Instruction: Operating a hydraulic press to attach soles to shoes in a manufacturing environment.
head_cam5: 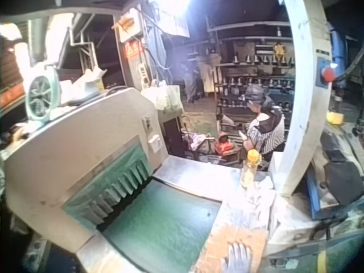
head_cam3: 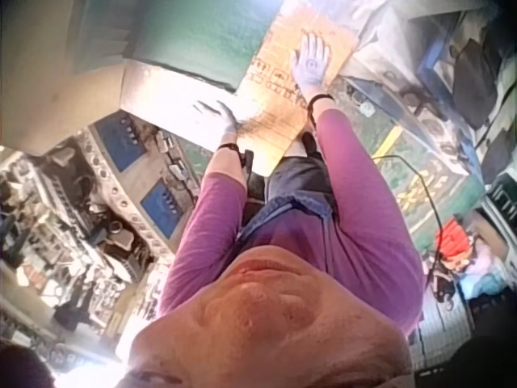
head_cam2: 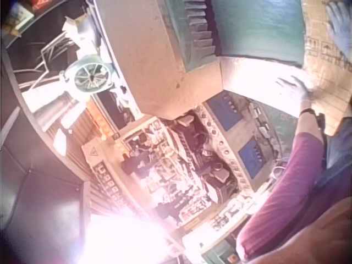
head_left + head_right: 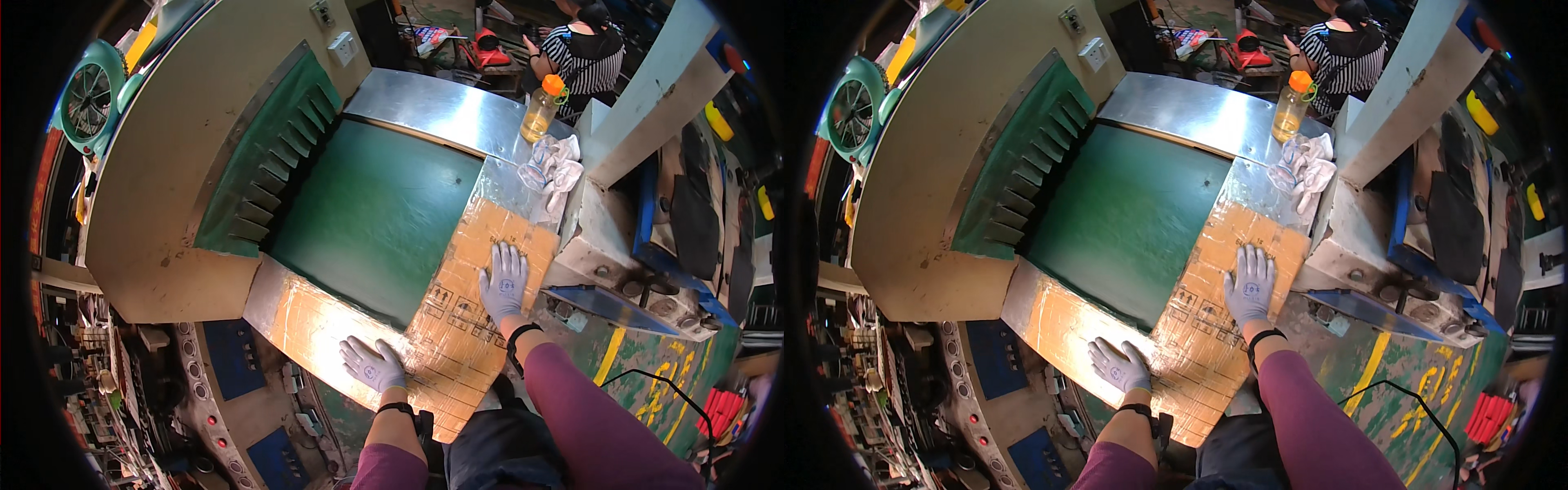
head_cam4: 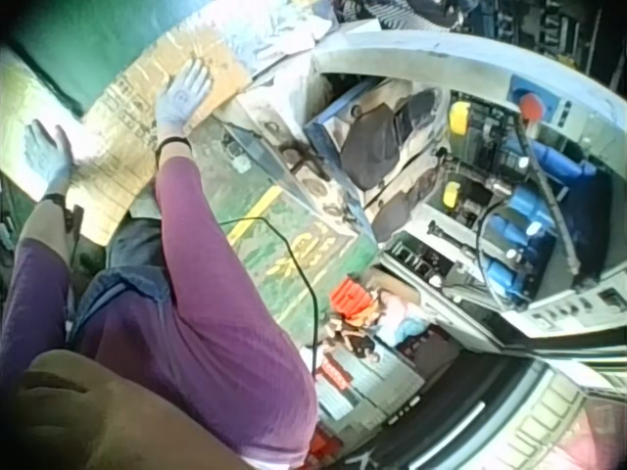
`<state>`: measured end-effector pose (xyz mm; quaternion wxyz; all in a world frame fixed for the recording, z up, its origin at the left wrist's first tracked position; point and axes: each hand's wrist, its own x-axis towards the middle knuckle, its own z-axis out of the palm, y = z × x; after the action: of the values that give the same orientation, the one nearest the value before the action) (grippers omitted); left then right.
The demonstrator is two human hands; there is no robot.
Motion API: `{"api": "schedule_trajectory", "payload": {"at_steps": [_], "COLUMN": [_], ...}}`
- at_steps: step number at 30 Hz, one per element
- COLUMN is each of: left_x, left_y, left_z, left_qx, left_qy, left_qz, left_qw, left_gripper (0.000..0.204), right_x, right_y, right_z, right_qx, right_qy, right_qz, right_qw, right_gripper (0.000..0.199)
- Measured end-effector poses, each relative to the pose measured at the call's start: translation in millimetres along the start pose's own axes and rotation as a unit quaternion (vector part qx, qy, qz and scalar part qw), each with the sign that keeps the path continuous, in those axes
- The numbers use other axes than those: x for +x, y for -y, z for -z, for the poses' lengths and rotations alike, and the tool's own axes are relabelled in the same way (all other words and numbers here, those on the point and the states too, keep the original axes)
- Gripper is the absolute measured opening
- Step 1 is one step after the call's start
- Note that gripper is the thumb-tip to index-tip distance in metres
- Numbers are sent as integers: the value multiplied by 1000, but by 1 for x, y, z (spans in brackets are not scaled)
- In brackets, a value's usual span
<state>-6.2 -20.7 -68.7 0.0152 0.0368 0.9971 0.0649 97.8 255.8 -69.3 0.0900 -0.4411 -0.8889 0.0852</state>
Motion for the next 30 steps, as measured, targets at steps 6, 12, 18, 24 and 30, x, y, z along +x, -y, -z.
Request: {"api": "schedule_trajectory", "payload": {"at_steps": [6,12,18,24,30], "left_x": [-1,-1,5,56,254], "left_y": [-2,-3,6,65,64], "left_z": [0,0,4,15,11], "left_qx": [4,7,-4,-194,-414], "left_qy": [3,9,-14,-27,100], "left_qz": [2,8,-6,-184,-80], "left_qw": [1000,1000,1000,963,901], "left_gripper": [69,69,71,38,46], "right_x": [1,1,-4,0,6], "right_y": [-2,-1,5,8,-4], "right_z": [1,4,-10,-4,-16], "right_qx": [-5,-5,-27,2,3], "right_qy": [8,7,-9,2,-16], "right_qz": [-4,-4,8,-8,11], "right_qw": [1000,1000,1000,1000,1000], "right_gripper": [63,64,62,63,62]}}
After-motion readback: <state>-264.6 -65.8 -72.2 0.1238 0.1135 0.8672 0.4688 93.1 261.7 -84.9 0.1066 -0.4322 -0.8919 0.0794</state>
